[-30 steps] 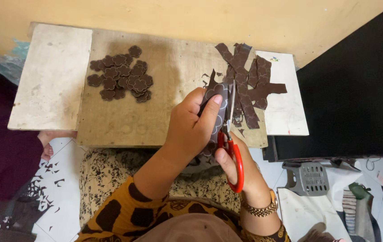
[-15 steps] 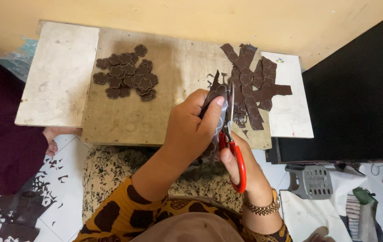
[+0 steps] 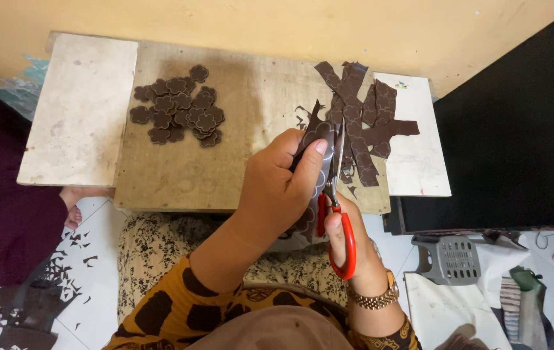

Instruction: The person uses red-handled scissors to cut flower-shaped pieces from a dark brown sheet. They hold the sheet with one hand and cut along the outlines, placing the finished shapes on a wooden board.

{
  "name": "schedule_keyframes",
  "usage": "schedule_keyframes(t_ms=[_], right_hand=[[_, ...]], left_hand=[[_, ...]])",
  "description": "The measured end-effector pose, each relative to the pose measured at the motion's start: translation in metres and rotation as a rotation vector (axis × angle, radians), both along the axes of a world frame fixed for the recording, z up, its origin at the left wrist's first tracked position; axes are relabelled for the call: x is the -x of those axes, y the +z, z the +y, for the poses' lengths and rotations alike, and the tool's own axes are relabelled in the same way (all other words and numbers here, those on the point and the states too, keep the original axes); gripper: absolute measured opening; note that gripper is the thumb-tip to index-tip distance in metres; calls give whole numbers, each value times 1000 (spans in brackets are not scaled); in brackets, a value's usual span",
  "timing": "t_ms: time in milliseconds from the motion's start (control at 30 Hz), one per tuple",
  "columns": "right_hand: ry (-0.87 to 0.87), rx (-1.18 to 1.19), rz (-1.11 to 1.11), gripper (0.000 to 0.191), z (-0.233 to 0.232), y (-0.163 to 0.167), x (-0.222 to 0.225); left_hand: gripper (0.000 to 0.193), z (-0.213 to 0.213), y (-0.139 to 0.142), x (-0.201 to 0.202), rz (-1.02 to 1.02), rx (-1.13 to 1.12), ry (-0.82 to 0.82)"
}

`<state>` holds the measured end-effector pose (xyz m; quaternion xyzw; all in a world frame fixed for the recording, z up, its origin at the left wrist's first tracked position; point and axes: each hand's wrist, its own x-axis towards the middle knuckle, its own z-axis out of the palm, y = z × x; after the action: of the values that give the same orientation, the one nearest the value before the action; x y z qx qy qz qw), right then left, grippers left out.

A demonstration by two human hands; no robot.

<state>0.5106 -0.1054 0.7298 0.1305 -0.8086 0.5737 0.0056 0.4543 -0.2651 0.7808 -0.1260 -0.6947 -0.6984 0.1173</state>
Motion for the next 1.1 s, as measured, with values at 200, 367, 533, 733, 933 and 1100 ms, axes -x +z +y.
schedule_keyframes(t_ms=[200, 367, 533, 733, 933, 1100], right_hand=[[4, 41, -23, 84, -6, 4, 1], [31, 73, -62, 79, -3, 8, -1], [16, 98, -95, 75, -4, 2, -1], [23, 93, -107, 70, -4, 2, 1], [144, 263, -22, 69, -13, 5, 3], [127, 359, -229, 64, -8, -4, -1]], left_hand=[[24, -4, 5, -1, -14, 0, -2], [22, -11, 5, 1, -75, 7, -63], [21, -15, 5, 2, -100, 16, -97], [17, -19, 1, 3, -14, 81, -43], [14, -15, -9, 9, -175, -147, -238], [15, -14, -15, 10, -289, -418, -417]])
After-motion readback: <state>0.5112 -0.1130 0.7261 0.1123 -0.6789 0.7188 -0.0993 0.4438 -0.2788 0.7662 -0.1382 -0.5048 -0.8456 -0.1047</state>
